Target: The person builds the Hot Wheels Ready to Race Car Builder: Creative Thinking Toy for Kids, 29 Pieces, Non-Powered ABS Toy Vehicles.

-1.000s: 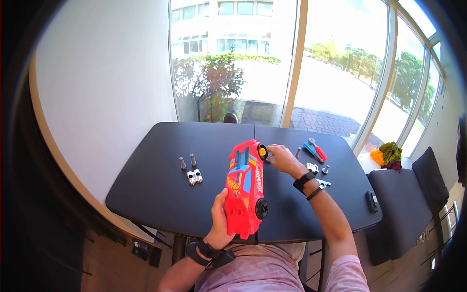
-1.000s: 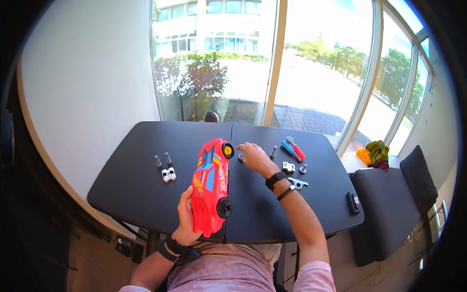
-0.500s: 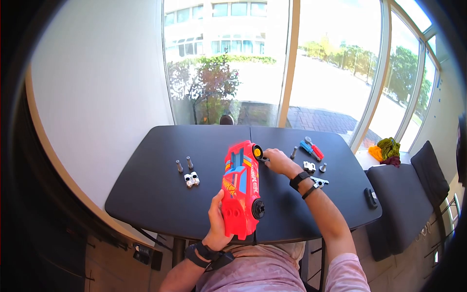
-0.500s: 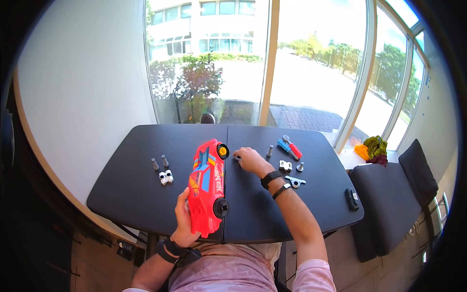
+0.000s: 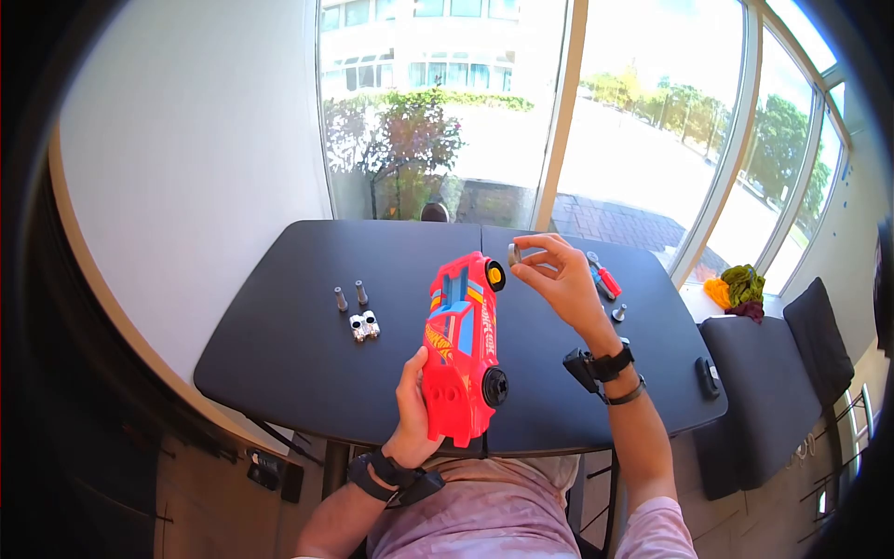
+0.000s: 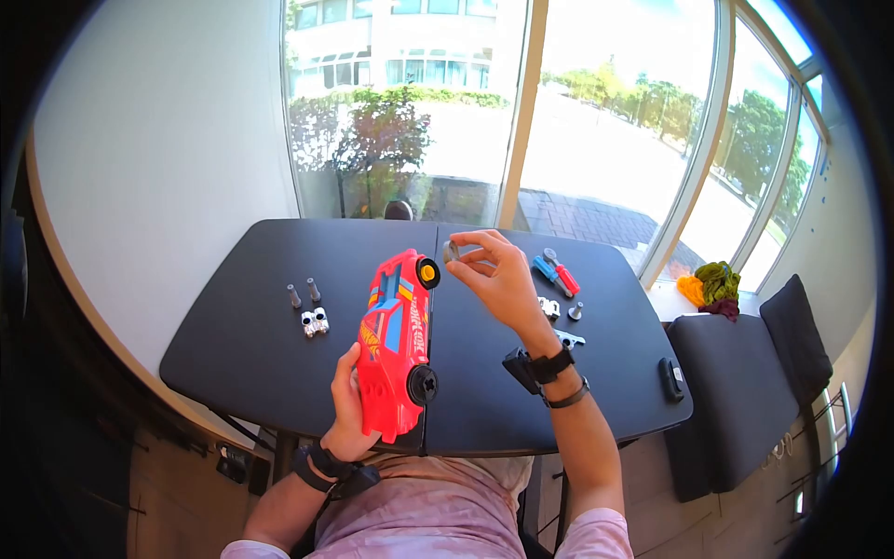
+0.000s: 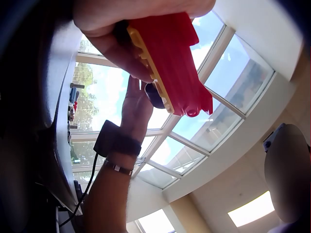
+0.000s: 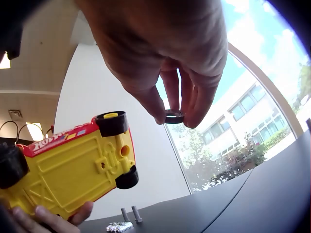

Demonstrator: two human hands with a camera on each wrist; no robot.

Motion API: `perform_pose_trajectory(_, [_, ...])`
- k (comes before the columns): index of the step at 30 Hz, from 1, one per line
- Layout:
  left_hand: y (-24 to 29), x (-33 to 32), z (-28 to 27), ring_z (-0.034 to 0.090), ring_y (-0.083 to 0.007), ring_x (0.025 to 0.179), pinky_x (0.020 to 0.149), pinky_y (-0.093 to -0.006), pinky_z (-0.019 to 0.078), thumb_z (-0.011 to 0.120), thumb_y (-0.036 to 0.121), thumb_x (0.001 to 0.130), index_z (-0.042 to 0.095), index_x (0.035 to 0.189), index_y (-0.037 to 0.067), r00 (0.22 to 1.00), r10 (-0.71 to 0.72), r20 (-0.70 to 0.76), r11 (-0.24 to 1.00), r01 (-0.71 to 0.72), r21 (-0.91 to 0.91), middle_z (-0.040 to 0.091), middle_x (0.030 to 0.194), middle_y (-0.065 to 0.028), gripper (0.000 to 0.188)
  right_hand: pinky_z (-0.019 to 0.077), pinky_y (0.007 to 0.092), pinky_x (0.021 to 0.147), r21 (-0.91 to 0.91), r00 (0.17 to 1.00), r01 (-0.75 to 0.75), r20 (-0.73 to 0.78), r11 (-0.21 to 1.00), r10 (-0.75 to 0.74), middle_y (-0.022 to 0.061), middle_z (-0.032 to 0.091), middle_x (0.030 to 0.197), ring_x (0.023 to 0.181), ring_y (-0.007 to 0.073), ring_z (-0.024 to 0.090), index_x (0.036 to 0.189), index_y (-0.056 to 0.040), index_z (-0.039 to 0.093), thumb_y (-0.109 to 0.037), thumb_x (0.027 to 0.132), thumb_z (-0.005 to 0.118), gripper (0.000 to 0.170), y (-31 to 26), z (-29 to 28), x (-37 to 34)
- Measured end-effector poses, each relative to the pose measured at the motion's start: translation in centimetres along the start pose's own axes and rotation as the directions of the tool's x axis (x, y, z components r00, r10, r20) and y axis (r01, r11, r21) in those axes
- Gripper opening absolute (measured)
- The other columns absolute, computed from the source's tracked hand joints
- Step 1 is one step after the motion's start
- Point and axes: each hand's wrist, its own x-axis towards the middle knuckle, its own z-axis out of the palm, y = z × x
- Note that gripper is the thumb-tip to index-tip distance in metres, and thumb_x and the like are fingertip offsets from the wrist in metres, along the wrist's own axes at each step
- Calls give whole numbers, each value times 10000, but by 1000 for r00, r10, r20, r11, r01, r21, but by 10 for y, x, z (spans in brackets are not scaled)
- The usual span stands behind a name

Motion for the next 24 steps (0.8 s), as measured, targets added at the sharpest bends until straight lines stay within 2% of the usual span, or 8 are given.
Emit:
perform_pose_trajectory(2, [0, 0, -2, 780, -270, 1220, 1029, -456, 658, 582, 614, 1115, 528, 1579, 40, 1000, -8, 3, 1000, 8, 10, 733, 1408, -165, 741, 667, 356, 1033, 92, 1000, 4, 24, 996, -7, 95, 727, 1300, 1121, 187, 789, 1336, 23, 788, -21, 991, 850, 353, -14, 2, -6])
perform_pose_trajectory(5, [0, 0, -4, 774, -278, 1238, 1049, -462, 650, 577, 608, 1120, 522, 1592, 36, 1000, -18, 19, 1000, 18, 4, 727, 1423, -170, 744, 663, 348, 1036, 93, 994, -9, 106, 996, -1, 88, 732, 1269, 1102, 172, 779, 1344, 20, 793, -36, 981, 869, 375, -19, 4, -10])
perform_pose_trajectory(9, [-1, 0, -3, 766, -288, 1264, 1071, -467, 641, 569, 602, 1125, 512, 1610, 32, 1000, -9, 18, 1000, 9, 0, 719, 1453, -177, 750, 656, 342, 1038, -8, 992, 5, 129, 1000, -4, 81, 738, 1263, 1090, 167, 767, 1344, 8, 806, -84, 967, 904, 400, -18, 7, -11])
perform_pose_trajectory(12, [-1, 1, -6, 764, -287, 1273, 1082, -462, 637, 561, 601, 1130, 513, 1609, 30, 1000, -9, 18, 1000, 9, 5, 717, 1467, -178, 747, 652, 333, 1041, 38, 990, -8, 141, 999, 2, 76, 724, 1284, 1110, 159, 753, 1367, -1, 803, -88, 973, 903, 415, -16, 8, -12])
perform_pose_trajectory(21, [-1, 0, -5, 766, -270, 1269, 1079, -451, 639, 545, 609, 1136, 510, 1610, 32, 1000, -1, 28, 999, 0, 45, 725, 1448, -170, 747, 656, 344, 1093, 57, 984, -5, 179, 998, -5, 72, 695, 1315, 1162, 157, 727, 1437, -47, 791, -57, 1034, 832, 405, -23, 7, -13])
perform_pose_trajectory(24, [-1, -1, -3, 767, -268, 1268, 1076, -446, 642, 546, 612, 1133, 507, 1612, 33, 1000, 4, 20, 999, -5, 53, 726, 1443, -170, 753, 670, 352, 1085, 40, 986, -21, 166, 999, 14, 84, 698, 1325, 1199, 171, 725, 1430, 0, 775, 0, 1042, 809, 390, -20, 7, -14])
